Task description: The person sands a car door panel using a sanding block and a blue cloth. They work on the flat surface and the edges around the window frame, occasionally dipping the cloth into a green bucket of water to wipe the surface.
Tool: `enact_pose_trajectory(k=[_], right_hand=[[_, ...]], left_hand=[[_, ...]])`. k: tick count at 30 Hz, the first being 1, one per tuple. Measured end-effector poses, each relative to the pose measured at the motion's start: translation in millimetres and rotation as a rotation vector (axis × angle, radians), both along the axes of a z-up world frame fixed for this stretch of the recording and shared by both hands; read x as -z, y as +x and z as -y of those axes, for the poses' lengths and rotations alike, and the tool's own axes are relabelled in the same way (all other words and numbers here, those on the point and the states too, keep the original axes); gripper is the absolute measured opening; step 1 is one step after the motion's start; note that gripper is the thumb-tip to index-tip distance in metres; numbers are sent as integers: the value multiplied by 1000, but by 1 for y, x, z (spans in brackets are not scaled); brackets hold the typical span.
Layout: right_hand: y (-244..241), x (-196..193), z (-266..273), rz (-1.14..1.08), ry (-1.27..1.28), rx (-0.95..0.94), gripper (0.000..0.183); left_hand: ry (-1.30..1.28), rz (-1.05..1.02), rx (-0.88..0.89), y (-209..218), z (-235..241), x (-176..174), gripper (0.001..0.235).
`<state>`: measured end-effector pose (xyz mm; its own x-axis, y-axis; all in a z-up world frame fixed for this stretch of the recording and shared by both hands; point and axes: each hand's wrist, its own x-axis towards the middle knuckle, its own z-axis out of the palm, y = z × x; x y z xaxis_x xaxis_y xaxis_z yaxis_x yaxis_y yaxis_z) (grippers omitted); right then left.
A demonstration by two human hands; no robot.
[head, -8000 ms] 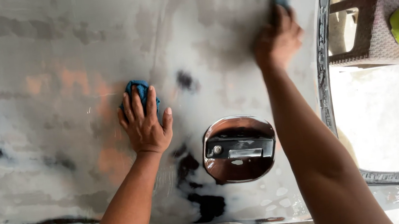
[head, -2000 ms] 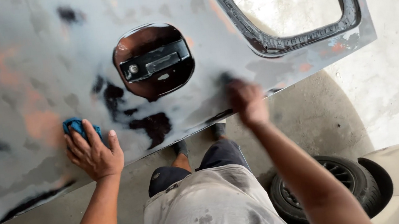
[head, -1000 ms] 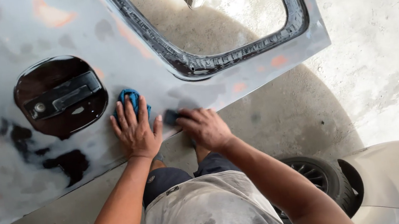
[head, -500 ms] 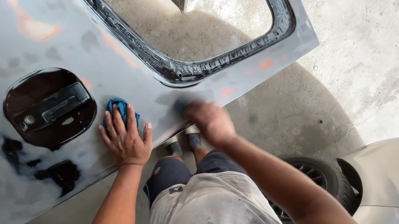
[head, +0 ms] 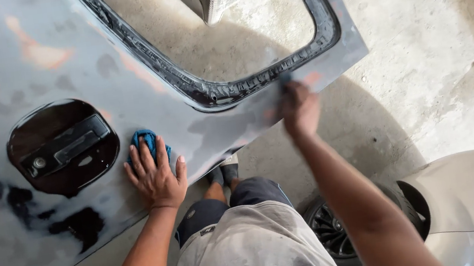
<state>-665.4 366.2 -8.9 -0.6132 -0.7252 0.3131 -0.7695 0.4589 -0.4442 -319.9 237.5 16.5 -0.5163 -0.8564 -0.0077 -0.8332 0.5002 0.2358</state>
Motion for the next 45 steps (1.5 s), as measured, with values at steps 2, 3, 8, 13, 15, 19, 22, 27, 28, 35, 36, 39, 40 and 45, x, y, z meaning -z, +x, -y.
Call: enact_pose_trajectory(k=[2, 3, 8, 13, 15, 19, 22, 27, 28, 35, 36, 39, 40, 45], right_hand=[[60, -4, -3, 127, 32, -237, 30], [88, -4, 0, 248, 48, -473, 35], [103, -27, 1, 187, 348, -808, 49], [-58, 17, -21, 125, 189, -308, 41], [-107, -1, -16, 423, 255, 258, 32], [-119, 31, -33, 123, 192, 102, 29], [-74, 19, -30, 40, 7, -401, 38], [-142, 2, -46, 210, 103, -623, 34], [-177, 7, -42, 213, 98, -635, 34], [-324, 41, -73, 233, 333, -66, 28], [-328, 32, -72, 246, 305, -65, 29], [-327, 4, -81, 260, 290, -43, 31], [-329, 4, -83, 258, 290, -48, 31], [-322, 15, -90, 300, 278, -102, 32]], left_hand=[[10, 6, -2, 6, -6, -2, 69], [5, 7, -3, 5, -5, -2, 69], [-10, 20, -4, 5, -4, 4, 68], [-14, 33, -27, -15, -13, 2, 70], [-5, 19, -30, -35, -21, 1, 71], [32, 8, -52, -95, -42, 3, 70], [35, 6, -97, -145, -58, 10, 70], [15, 15, -64, -225, -95, 24, 69], [10, 20, -76, -247, -95, 21, 69], [198, -28, 221, -410, -130, 47, 74], [239, -33, 301, -434, -132, 56, 74], [337, 160, 505, -516, -134, 63, 74], [337, 158, 500, -527, -137, 61, 74], [135, 132, 579, -525, -146, 93, 61]])
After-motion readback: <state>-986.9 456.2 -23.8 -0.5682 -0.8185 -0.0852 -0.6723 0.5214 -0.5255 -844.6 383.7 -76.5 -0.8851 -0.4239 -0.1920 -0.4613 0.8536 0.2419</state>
